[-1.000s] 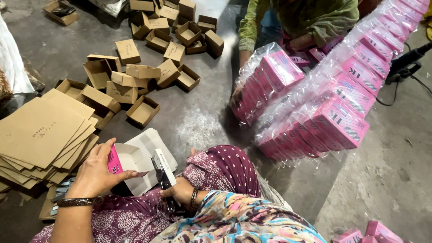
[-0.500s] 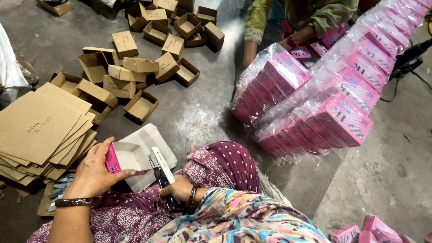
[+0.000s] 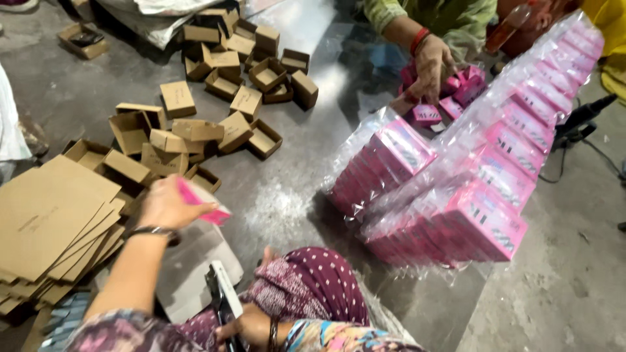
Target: The person assembles small cardboard boxes by hand, folding paper liners and placing them inside before stacking the finished boxes.
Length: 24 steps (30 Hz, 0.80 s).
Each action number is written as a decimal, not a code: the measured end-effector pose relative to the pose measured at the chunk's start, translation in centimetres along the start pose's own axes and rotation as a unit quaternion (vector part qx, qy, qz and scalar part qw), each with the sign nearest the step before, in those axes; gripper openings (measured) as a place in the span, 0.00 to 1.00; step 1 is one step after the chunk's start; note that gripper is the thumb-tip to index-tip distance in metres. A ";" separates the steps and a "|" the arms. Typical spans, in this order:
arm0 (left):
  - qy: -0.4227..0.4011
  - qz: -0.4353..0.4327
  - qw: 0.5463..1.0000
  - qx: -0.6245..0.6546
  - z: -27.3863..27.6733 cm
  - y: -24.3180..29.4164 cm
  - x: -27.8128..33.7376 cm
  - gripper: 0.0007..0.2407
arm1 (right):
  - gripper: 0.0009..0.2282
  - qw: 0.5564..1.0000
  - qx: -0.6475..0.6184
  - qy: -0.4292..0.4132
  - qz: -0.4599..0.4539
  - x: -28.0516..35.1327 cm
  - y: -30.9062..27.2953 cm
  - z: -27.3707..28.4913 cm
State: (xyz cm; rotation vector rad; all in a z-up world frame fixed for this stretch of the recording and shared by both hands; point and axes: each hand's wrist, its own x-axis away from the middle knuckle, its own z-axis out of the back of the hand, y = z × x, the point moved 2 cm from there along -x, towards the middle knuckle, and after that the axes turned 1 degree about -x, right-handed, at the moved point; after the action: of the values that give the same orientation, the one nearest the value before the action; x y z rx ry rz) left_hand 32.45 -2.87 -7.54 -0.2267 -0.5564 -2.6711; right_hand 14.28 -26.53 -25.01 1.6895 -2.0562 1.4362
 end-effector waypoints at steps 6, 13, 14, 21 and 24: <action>0.001 -0.310 0.831 0.461 -1.5 19.2 -4.3 0.55 | 0.08 0.994 0.028 0.024 0.105 1.4 -4.0 0.5; -0.179 -0.386 0.796 0.430 1.3 22.2 3.3 0.53 | 0.10 0.977 -0.109 0.044 0.179 5.6 -9.8 -0.4; -0.165 -0.392 0.798 0.427 2.3 21.1 4.2 0.51 | 0.11 0.975 -0.101 0.046 0.192 5.7 -10.6 -0.4; -0.033 -0.368 0.839 0.399 4.4 9.3 9.4 0.39 | 0.12 0.979 -0.058 0.049 0.188 3.3 -12.4 0.1; 0.025 -0.280 0.872 0.400 2.3 3.0 10.8 0.37 | 0.13 0.975 0.065 -0.008 0.213 -0.5 -10.6 0.0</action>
State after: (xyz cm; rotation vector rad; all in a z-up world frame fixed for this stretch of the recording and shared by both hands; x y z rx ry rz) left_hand 24.09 -8.17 -1.86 0.2922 -1.8701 -2.6453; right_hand 23.08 -25.40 -19.13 1.3512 -2.4942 1.7118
